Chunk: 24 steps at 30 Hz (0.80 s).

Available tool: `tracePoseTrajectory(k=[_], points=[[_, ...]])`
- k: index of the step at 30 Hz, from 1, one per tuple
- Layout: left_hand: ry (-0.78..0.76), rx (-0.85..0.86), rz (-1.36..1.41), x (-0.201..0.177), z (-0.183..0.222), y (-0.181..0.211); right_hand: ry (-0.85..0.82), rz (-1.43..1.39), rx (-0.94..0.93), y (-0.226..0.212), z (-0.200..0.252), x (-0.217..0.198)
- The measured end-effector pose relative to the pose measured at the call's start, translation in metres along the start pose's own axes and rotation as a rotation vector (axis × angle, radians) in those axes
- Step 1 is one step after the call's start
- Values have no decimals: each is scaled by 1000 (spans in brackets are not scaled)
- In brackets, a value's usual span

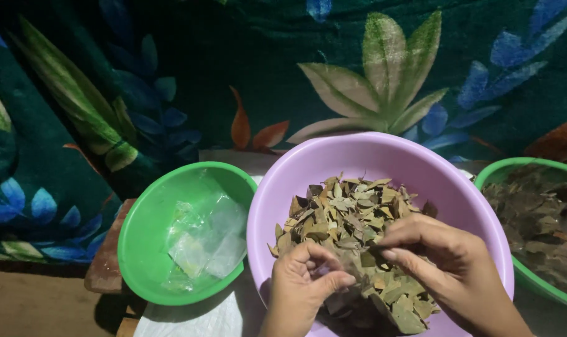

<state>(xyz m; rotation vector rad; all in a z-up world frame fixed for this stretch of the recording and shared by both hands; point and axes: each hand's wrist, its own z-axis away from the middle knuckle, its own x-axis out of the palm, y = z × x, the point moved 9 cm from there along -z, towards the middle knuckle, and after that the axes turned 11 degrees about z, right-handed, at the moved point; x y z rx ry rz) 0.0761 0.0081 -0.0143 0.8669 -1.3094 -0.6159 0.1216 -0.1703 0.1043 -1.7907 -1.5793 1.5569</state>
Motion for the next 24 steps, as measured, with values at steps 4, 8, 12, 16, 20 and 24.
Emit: tracePoseTrajectory(k=[4, 8, 12, 16, 20, 24], points=[[-22, 112, 48, -15, -5, -15, 28, 31, 39, 0, 5, -2], [-29, 86, 19, -14, -5, -18, 123, 33, 65, 2, 9, -4], [-47, 48, 36, -16, -4, -21, 129, 77, 34, -3, 14, 2], [-64, 57, 44, -14, -3, -15, 126, 153, -35, -12, 19, 6], [-72, 126, 39, -3, 3, 5, -11, 201, -94, -18, 18, 14], [-70, 171, -60, 3, 11, 15, -32, 198, 100, 2, 21, 13]])
